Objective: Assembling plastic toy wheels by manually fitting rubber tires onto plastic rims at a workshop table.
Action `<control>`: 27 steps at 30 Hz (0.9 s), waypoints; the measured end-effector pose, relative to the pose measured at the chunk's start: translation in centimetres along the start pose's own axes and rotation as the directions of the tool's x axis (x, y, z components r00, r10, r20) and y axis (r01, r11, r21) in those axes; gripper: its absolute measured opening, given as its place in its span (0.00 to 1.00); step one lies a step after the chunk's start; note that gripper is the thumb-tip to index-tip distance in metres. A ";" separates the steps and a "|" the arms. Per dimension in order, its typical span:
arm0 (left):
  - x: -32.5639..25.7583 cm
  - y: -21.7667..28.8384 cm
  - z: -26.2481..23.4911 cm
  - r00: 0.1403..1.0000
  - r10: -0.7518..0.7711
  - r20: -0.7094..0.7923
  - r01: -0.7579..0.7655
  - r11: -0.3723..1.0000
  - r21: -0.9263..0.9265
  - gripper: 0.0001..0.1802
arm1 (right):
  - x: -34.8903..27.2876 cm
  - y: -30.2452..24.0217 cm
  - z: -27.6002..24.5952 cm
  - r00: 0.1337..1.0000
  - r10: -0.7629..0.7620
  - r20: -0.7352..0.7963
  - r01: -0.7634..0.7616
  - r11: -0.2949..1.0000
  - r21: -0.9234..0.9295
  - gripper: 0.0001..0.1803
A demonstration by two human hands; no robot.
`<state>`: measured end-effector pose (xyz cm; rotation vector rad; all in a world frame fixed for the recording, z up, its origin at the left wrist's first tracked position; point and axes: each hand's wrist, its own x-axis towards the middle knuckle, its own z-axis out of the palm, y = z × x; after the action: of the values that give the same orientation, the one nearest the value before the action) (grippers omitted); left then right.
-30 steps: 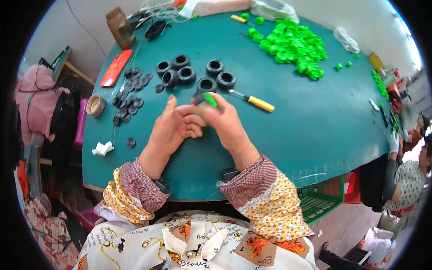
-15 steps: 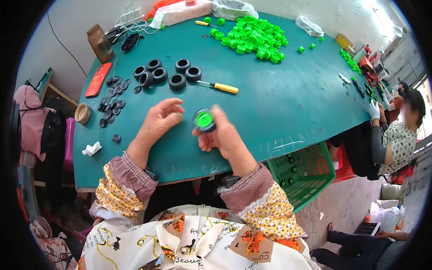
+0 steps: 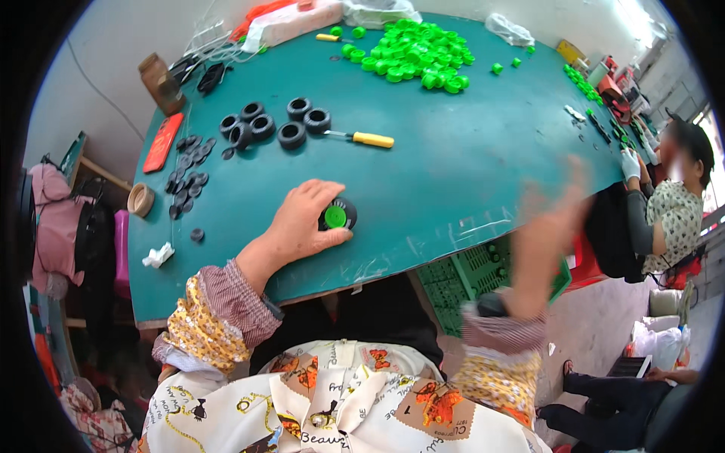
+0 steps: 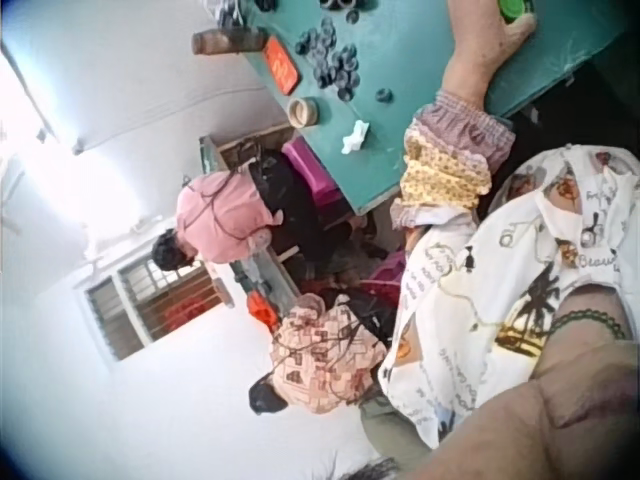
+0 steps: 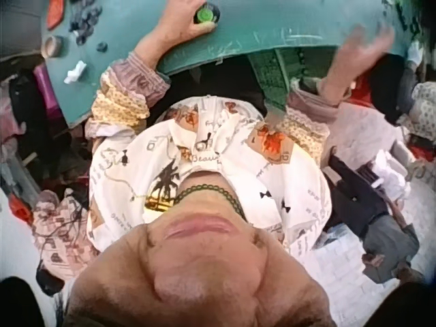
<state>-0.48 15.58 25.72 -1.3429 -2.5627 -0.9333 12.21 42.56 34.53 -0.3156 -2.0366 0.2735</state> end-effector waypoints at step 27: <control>2.6 -4.5 2.1 0.980 0.162 -0.119 -0.169 0.984 -0.050 0.04 | -0.2 -7.3 -33.7 0.309 -0.922 -0.233 0.308 0.329 -0.893 0.25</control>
<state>-5.11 16.74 22.81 -1.4475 -2.3160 -1.0315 41.34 37.56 52.23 0.0703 -1.1143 -1.1515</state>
